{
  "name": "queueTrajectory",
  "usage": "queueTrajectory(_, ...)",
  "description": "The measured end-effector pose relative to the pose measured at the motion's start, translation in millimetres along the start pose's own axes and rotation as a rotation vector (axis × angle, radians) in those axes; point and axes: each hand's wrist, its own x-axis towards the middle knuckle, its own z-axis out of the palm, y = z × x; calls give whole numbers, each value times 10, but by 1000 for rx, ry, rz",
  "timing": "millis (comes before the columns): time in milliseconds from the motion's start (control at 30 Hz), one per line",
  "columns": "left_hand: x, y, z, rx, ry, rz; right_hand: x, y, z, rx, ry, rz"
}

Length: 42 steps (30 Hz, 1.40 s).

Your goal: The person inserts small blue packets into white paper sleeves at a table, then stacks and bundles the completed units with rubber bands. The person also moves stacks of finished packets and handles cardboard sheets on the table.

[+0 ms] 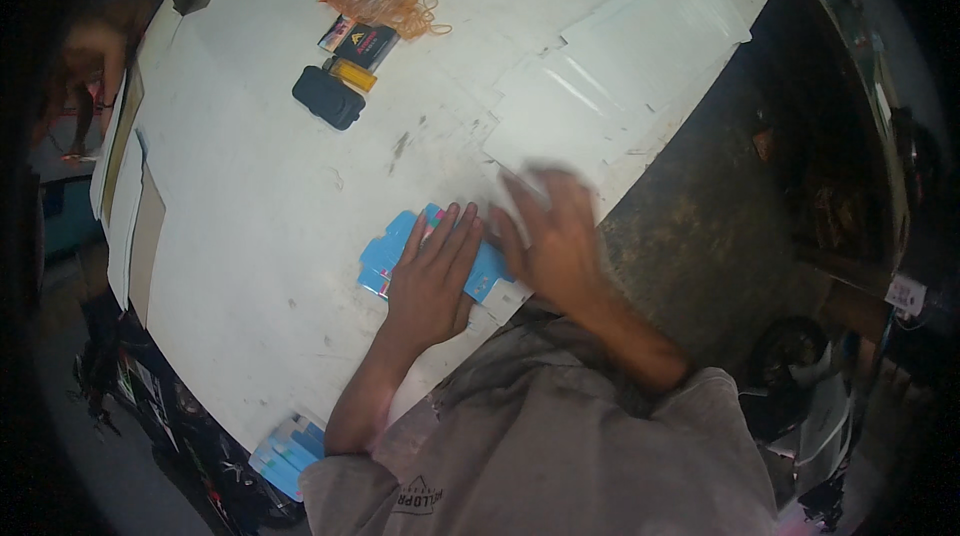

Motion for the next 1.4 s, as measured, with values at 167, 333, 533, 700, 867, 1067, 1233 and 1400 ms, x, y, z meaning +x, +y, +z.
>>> queueTrajectory(167, 38, 73, -64, -62, 61, -6, -76, 304, 47, 242, -104, 5)
queueTrajectory(333, -20, 20, 113, -33, 92, -42, 74, 41, 72, -31, -23, -138)
queueTrajectory(533, -60, 154, 132, 170, 85, -104, -126, -92, 109, 365, -548, 268)
queueTrajectory(700, -33, 89, 63, 28, 73, -55, 20, 150, 76, -90, 93, 10)
queueTrajectory(867, 17, 124, -36, -89, 80, -37, -35, 363, 70, 127, -95, -53)
queueTrajectory(1067, -52, 147, 194, 113, 206, -57, -60, 64, 42, 299, -127, 65)
queueTrajectory(1233, 54, 195, 45, 225, -23, -47, -59, -11, 25, 252, -418, 103)
queueTrajectory(1400, 160, 187, -53, -74, 98, -10, 315, 832, 27, -351, 139, 84)
